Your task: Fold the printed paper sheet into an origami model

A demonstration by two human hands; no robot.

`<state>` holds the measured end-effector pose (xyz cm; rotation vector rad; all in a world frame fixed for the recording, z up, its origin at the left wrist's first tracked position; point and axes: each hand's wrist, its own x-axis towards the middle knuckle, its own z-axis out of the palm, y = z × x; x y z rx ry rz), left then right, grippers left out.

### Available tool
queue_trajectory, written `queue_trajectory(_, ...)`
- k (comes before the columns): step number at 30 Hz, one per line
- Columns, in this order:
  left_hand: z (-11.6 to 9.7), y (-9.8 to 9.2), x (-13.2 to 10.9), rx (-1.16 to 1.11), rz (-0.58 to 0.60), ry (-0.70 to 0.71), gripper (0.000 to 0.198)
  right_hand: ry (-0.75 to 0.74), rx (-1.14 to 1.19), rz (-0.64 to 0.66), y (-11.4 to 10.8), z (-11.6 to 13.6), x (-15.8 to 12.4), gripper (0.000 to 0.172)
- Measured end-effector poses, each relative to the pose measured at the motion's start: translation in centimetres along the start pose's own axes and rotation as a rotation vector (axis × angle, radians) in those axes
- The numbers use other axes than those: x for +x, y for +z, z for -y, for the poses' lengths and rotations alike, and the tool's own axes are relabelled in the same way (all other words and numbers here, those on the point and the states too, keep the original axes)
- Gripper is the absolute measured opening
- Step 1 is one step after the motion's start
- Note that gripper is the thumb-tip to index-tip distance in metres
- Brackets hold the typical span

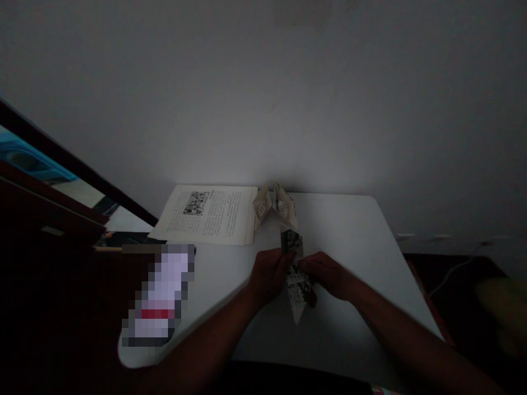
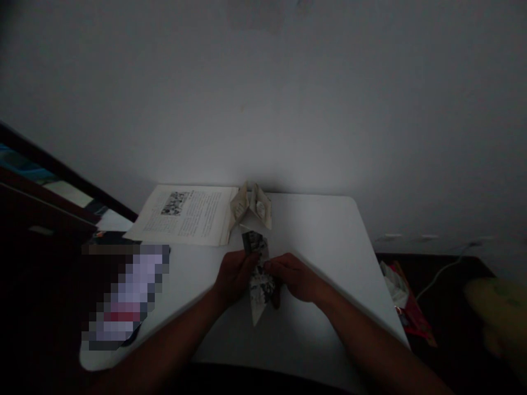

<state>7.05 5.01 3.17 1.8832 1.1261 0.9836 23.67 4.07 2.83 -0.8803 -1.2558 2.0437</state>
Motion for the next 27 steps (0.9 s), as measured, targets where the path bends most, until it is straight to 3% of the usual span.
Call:
queue_trajectory(7, -0.11, 0.06, -0.39, 0.096, -0.178, 0.045, 0.038, 0.051, 0.007, 0.083, 0.08, 0.33, 0.09, 0.046)
queue_trajectory(12, 0.22, -0.68, 0.12, -0.032, -0.542, -0.216, 0.044, 0.060, -0.114, 0.082, 0.30, -0.05, -0.11, 0.038)
queue_trajectory(13, 0.33, -0.79, 0.23, -0.053, -0.560, -0.242, 0.044, 0.043, -0.123, 0.073, 0.28, -0.15, -0.10, 0.037)
queue_trajectory(20, 0.55, -0.10, 0.23, -0.155, -0.310, -0.233, 0.047, -0.154, -0.133, -0.070, 0.01, -0.23, 0.32, 0.041)
queue_trajectory(24, 0.20, 0.16, 0.24, -0.167, -0.165, -0.207, 0.048, -0.227, -0.320, -0.211, 0.15, -0.06, 0.31, 0.031)
queue_trajectory(27, 0.07, 0.16, 0.33, -0.155, -0.069, -0.181, 0.049, -0.249, -0.336, -0.298, 0.19, 0.15, 0.34, 0.024)
